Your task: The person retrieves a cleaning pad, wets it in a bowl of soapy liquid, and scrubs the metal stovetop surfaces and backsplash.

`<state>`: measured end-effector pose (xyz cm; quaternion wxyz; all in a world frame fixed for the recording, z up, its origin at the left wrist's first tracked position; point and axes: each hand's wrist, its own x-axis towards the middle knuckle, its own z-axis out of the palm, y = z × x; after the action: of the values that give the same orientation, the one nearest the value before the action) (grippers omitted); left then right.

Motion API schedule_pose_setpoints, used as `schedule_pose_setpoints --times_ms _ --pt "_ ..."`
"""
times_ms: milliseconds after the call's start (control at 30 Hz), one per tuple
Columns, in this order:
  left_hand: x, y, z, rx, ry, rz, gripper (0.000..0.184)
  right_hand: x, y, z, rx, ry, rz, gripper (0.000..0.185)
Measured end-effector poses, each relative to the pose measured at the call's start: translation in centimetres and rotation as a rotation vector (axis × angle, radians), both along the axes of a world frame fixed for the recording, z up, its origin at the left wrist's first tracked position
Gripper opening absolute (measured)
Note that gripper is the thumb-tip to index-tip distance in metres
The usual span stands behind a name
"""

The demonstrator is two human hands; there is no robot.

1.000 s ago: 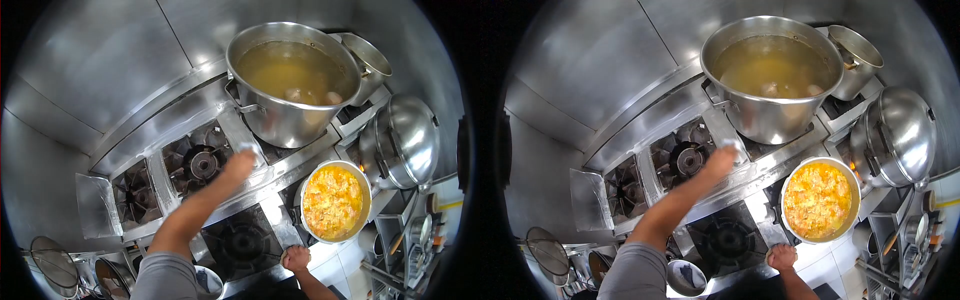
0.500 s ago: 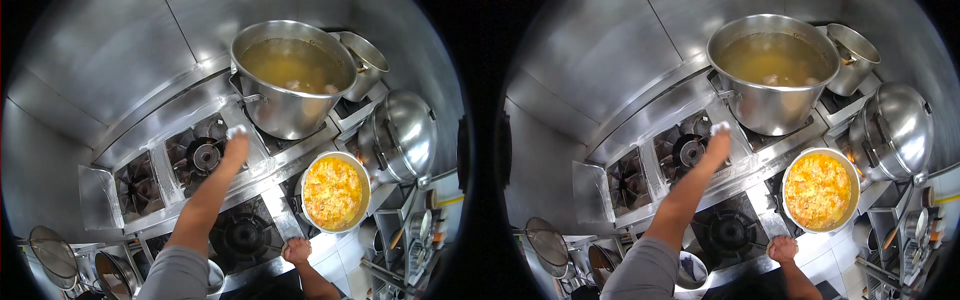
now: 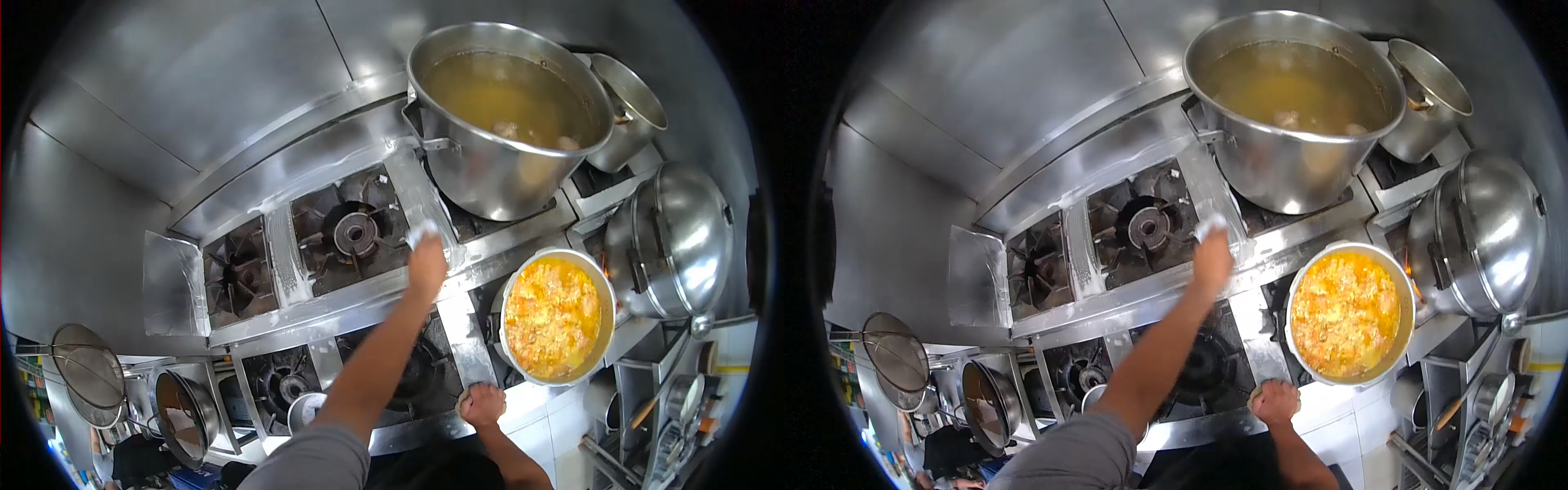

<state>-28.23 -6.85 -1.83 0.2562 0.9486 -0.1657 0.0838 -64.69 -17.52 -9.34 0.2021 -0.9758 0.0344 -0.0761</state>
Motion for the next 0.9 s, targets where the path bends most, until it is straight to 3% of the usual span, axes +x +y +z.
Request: schedule_pose_setpoints --times_ms 100,133,200,300,367,433,500,600,667,733,800,867,900 --pt "-3.4 -0.9 -0.5 0.098 -0.143 0.009 0.035 0.2 0.0 0.2 0.012 0.014 -0.001 0.015" --pt "-1.6 -0.9 -0.1 0.075 -0.024 0.031 0.033 0.3 -0.2 0.3 0.010 0.012 0.005 0.015" --pt "5.4 0.0 0.1 0.091 -0.038 0.026 0.018 0.2 0.0 0.2 0.004 0.008 0.015 0.014" --pt "8.1 -0.6 2.0 0.056 0.120 0.138 0.018 -0.3 -0.5 0.1 0.028 0.027 0.001 0.012" --pt "4.3 -1.1 0.3 0.116 0.125 0.099 0.027 0.1 -0.3 -0.4 0.080 -0.042 0.022 0.012" --pt "-3.7 -2.0 -1.9 0.219 -0.198 0.026 0.031 0.5 -0.3 0.2 0.103 -0.036 0.027 0.011" --pt "-8.1 2.2 -0.5 0.199 -0.205 -0.067 0.035 0.4 -0.4 0.6 0.153 0.022 0.011 0.012" --pt "-9.8 9.8 1.1 0.297 -0.018 0.001 0.049 0.0 -0.8 -0.2 0.106 0.018 0.040 0.014" --pt "-10.7 11.9 2.3 0.198 0.088 0.161 0.065 0.2 -0.6 0.4 0.124 0.030 0.020 0.014" --pt "-10.6 6.6 0.8 0.141 0.035 -0.037 0.061 0.4 -0.5 0.6 0.127 0.034 0.001 0.015" --pt "-8.9 0.1 -0.8 -0.089 -0.255 -0.133 0.062 0.2 -0.6 0.3 0.133 0.068 0.025 0.014" --pt "-7.2 -2.7 2.3 -0.015 0.001 -0.044 0.058 0.4 -0.6 0.4 0.136 0.075 0.041 0.014" --pt "-7.7 -0.8 1.1 -0.013 0.004 -0.014 0.058 0.3 -0.6 0.5 0.146 0.086 0.050 0.014"
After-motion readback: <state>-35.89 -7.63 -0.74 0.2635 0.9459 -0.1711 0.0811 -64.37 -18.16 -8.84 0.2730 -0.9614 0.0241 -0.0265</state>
